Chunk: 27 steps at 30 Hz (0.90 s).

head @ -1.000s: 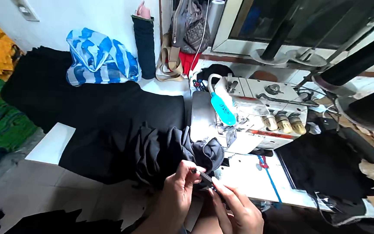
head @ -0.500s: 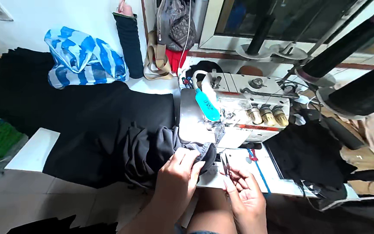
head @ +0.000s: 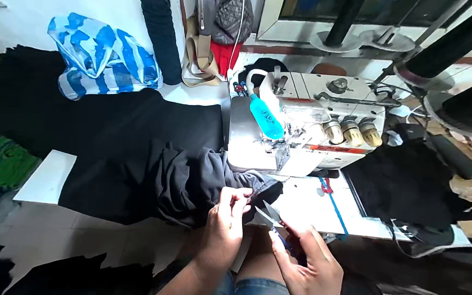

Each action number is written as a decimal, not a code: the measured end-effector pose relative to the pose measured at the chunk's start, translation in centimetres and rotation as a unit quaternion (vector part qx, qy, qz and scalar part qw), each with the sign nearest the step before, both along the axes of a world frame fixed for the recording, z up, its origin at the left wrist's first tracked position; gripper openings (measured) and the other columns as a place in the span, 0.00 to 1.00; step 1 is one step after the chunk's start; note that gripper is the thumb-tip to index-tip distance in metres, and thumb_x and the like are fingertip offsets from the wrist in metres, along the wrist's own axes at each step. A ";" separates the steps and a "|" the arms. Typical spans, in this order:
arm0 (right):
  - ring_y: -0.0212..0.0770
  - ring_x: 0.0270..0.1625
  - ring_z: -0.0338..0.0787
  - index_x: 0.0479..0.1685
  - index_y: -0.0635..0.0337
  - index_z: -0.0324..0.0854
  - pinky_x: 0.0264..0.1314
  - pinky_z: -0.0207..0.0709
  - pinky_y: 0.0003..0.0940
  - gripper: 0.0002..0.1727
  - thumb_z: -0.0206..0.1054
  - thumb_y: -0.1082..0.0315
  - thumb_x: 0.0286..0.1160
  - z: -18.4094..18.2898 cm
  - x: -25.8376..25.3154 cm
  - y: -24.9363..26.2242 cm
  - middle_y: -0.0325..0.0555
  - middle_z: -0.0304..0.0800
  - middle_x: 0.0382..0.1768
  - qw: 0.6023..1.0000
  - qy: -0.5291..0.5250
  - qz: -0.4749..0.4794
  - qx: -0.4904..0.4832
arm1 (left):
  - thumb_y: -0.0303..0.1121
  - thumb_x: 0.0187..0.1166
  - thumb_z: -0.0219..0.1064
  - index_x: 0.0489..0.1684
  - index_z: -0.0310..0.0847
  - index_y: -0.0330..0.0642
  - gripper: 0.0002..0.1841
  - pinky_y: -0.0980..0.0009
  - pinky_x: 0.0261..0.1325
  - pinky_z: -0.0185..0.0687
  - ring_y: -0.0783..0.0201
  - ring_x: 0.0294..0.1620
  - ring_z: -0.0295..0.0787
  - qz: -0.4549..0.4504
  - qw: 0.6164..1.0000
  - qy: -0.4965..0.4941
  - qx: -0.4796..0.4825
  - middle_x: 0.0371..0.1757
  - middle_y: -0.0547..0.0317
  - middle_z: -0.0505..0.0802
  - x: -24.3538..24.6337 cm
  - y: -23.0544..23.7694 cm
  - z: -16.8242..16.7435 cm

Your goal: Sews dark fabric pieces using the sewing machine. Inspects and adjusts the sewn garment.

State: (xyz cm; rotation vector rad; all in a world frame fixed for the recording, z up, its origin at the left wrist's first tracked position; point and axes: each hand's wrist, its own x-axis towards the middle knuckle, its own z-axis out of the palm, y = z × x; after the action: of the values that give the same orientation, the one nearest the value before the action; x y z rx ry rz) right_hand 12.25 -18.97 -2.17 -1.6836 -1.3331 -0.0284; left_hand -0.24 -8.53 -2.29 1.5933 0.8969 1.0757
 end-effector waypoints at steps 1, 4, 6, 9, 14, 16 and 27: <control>0.28 0.39 0.86 0.51 0.66 0.91 0.44 0.80 0.16 0.16 0.74 0.66 0.68 0.1 -0.1 0.1 0.51 0.92 0.43 1.000 -0.030 -0.003 0.001 | 0.25 0.88 0.56 0.53 0.80 0.37 0.07 0.69 0.59 0.94 0.67 0.54 0.95 -0.001 1.000 0.001 0.000 0.57 0.58 0.94 0.0 0.0 0.1; 0.32 0.39 0.89 0.49 0.64 0.93 0.43 0.83 0.20 0.13 0.71 0.65 0.72 0.3 -0.2 0.8 0.50 0.93 0.42 0.996 -0.093 -0.014 -0.005 | 0.25 0.88 0.55 0.53 0.81 0.37 0.08 0.70 0.58 0.94 0.67 0.54 0.95 -0.003 1.000 0.009 0.014 0.59 0.59 0.94 0.2 0.1 0.2; 0.33 0.40 0.91 0.48 0.62 0.94 0.43 0.85 0.22 0.13 0.69 0.65 0.74 0.3 0.0 1.3 0.48 0.94 0.42 0.993 -0.114 -0.019 -0.008 | 0.24 0.87 0.54 0.54 0.81 0.36 0.09 0.69 0.57 0.95 0.66 0.53 0.96 -0.002 1.000 0.006 0.015 0.60 0.58 0.93 0.3 0.0 0.4; 0.33 0.39 0.92 0.47 0.60 0.95 0.42 0.85 0.23 0.13 0.66 0.66 0.76 0.3 0.2 1.8 0.47 0.95 0.41 0.992 -0.121 -0.016 -0.012 | 0.24 0.87 0.54 0.57 0.81 0.35 0.11 0.69 0.54 0.96 0.66 0.50 0.97 -0.001 1.000 0.004 0.006 0.64 0.56 0.91 0.4 -0.1 0.6; 0.29 0.38 0.88 0.49 0.65 0.91 0.42 0.80 0.16 0.12 0.69 0.67 0.74 -0.2 0.4 1.2 0.50 0.91 0.40 0.995 -0.089 -0.026 0.024 | 0.23 0.87 0.53 0.75 0.74 0.35 0.20 0.67 0.53 0.98 0.63 0.50 0.97 -0.005 1.000 -0.015 -0.008 0.59 0.52 0.91 0.1 -0.1 0.9; 0.28 0.38 0.87 0.50 0.68 0.88 0.41 0.79 0.13 0.14 0.72 0.68 0.71 -0.4 0.6 1.0 0.53 0.90 0.42 0.995 -0.082 -0.044 0.044 | 0.24 0.87 0.54 0.74 0.75 0.33 0.19 0.68 0.53 0.98 0.64 0.50 0.97 -0.004 1.000 -0.004 0.026 0.60 0.51 0.90 0.0 0.0 0.7; 0.18 0.34 0.85 0.41 0.63 0.92 0.37 0.78 0.11 0.10 0.69 0.68 0.68 -0.2 3.4 3.6 0.41 0.92 0.35 0.996 0.021 -0.067 0.048 | 0.33 0.91 0.52 0.40 0.77 0.36 0.12 0.70 0.63 0.81 0.62 0.57 0.86 -0.213 0.964 0.019 0.159 0.50 0.48 0.88 -2.3 -2.7 2.4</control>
State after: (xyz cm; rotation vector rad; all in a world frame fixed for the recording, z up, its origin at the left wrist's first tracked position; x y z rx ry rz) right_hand 15.61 -15.38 -2.32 -1.6804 -1.1692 -0.1325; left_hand -2.55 -11.25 0.15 1.9662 0.3828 0.9093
